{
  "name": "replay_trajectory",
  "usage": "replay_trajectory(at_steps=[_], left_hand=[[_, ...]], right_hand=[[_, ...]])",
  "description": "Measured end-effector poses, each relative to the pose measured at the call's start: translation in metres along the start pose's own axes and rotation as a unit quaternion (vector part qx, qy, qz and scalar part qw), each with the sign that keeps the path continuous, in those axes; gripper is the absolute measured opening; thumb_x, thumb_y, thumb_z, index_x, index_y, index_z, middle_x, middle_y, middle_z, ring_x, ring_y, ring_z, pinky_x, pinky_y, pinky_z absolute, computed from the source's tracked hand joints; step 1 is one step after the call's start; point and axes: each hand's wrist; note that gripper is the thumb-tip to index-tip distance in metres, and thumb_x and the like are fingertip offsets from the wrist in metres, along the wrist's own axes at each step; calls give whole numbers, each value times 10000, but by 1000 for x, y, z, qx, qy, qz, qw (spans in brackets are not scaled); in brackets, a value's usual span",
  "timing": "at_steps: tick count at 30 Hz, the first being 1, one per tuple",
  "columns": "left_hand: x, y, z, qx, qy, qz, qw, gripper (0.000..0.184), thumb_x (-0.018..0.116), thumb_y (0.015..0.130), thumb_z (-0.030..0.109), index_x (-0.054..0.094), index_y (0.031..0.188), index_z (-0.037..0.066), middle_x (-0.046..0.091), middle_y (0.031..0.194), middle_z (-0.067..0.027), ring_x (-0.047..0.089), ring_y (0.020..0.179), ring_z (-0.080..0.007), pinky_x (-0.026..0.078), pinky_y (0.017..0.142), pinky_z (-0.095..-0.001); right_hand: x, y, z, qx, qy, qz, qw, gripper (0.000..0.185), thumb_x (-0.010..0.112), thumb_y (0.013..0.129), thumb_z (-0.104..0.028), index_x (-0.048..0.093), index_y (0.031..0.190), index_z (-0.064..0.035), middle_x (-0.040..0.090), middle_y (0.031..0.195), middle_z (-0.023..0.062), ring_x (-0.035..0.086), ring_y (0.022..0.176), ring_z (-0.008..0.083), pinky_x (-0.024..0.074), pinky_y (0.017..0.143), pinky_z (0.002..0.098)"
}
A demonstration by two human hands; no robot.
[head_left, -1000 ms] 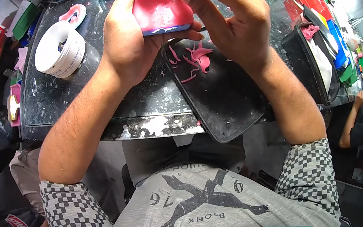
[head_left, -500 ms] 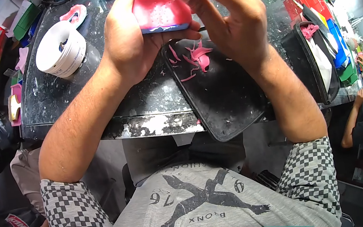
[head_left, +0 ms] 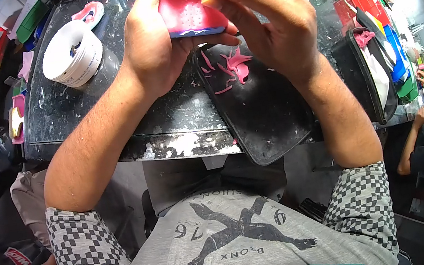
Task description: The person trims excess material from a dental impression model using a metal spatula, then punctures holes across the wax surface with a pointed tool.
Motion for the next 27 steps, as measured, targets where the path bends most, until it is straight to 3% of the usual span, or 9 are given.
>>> replay_trajectory(at_steps=[5,7,9,11,16,18,21,27], left_hand=[[11,-5,1,5,70,25,997,435,369,1098,436,592,927,103,680,1067,-139,694,946,-298,581,848,-471],[19,-6,2,-12,72,11,997,449,356,1097,444,595,943,96,681,1078,-152,696,950,-311,585,847,-486],[19,-5,3,-17,135,21,991,471,337,1094,454,601,972,83,685,1083,-171,696,955,-328,588,851,-510],[11,-3,3,-7,113,33,993,474,337,1094,454,604,979,81,687,1088,-174,696,954,-326,587,850,-504],[11,-2,1,5,86,68,994,447,370,1094,443,606,951,91,689,1058,-161,694,936,-312,577,847,-472],[4,2,2,20,31,20,999,414,416,1091,428,602,901,110,685,1009,-137,687,905,-289,564,836,-440],[18,-4,2,24,61,70,995,399,448,1088,417,594,863,121,678,977,-120,679,876,-271,556,823,-423],[18,-5,3,14,46,53,997,403,444,1087,424,597,863,126,680,969,-114,680,866,-265,562,826,-425]], right_hand=[[0,-3,-2,13,6,-8,1000,176,747,873,-23,717,1046,-33,699,1082,168,728,918,295,597,745,344],[-2,-4,0,73,-2,1,997,153,733,901,-29,720,1053,-40,704,1102,168,730,941,297,595,762,346],[2,-4,2,32,6,15,999,137,728,917,-42,720,1054,-44,706,1109,165,731,952,294,591,768,347],[1,-5,-3,76,8,-2,997,149,746,904,-51,716,1049,-43,705,1090,164,729,947,296,591,763,348],[4,-4,1,49,13,3,999,165,766,887,-57,714,1044,-42,704,1081,156,727,939,293,590,755,355],[4,-6,5,43,20,5,999,172,771,882,-57,715,1044,-43,703,1079,154,727,937,290,591,753,358],[3,-9,7,28,-9,-20,999,167,764,886,-59,718,1046,-42,702,1074,151,726,942,283,592,751,364],[2,-6,1,38,30,-9,999,146,735,908,-57,716,1052,-34,701,1071,150,728,926,282,591,749,357]])
Point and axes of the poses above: each hand's wrist, its own y-axis towards the middle knuckle, its own x-axis out of the palm, z = x × y
